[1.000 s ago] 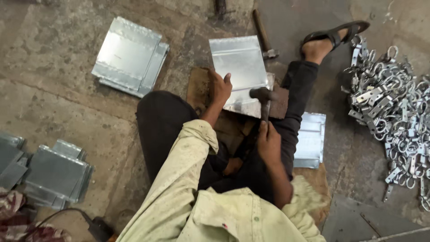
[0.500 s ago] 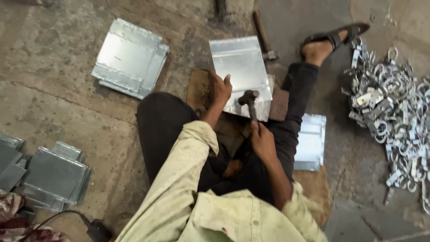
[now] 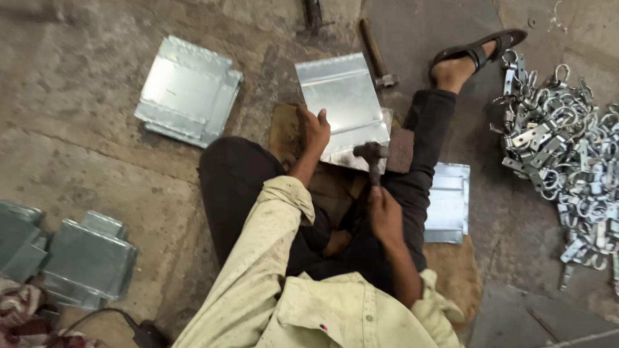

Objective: The person hammers a metal sheet placed on a stone block to shape or flatten it. The person strikes the sheet repeatedly with a hammer while holding it in place by hand.

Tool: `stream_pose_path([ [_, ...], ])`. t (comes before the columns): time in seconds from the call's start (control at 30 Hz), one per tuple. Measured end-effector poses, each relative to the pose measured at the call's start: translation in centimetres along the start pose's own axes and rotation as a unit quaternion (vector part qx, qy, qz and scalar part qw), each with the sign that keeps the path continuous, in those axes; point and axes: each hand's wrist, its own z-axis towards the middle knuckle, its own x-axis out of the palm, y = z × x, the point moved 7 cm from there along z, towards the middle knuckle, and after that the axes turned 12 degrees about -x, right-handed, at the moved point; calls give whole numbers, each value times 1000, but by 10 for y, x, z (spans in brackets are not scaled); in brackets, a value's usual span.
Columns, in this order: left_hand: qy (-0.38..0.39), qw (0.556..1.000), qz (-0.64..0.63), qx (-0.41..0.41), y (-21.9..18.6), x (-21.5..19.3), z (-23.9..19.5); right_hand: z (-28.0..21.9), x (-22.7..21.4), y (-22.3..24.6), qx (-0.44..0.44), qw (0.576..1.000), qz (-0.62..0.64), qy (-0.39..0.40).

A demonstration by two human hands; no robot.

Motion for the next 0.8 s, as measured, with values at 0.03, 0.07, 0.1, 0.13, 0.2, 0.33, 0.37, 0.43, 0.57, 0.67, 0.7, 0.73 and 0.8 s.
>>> stream_pose_path([
  [0.03,-2,1000,-2,12,-7,-8,-3,-6,-2,-23,98,992,83,-9],
  [0.07,-1,1000,-3,22,-15,-17,-11,-16,-6,-45,197,966,166,-16],
  [0.1,20,1000,2,-4,-20,-24,-15,-28,-5,-63,292,924,246,-21],
  [0.13,42,999,8,-33,-22,-33,-21,-34,-13,-73,314,911,266,-39],
  [0.2,55,995,56,-61,-30,-55,-35,-44,-27,-92,356,880,306,-76],
  [0.33,54,984,144,-91,-33,-90,-82,-39,-30,-112,334,873,347,-83],
  [0.37,61,982,144,-109,-31,-94,-97,-40,-26,-116,353,864,350,-74],
  [0.43,66,986,82,-131,-38,-96,-139,-32,-21,-118,362,864,346,-52],
  [0.57,231,973,23,-18,-123,-102,-205,-38,-16,-120,353,876,329,-26],
  [0.67,383,907,-109,134,-251,-165,-255,-37,-14,-139,348,861,371,-27],
  [0.7,397,880,-124,228,-298,-197,-269,-38,-12,-147,348,852,391,-27],
  [0.73,375,854,-102,346,-344,-226,-284,-43,-14,-156,338,863,375,-41],
  [0.8,361,770,-107,516,-414,-284,-312,-43,-17,-170,314,884,340,-62],
])
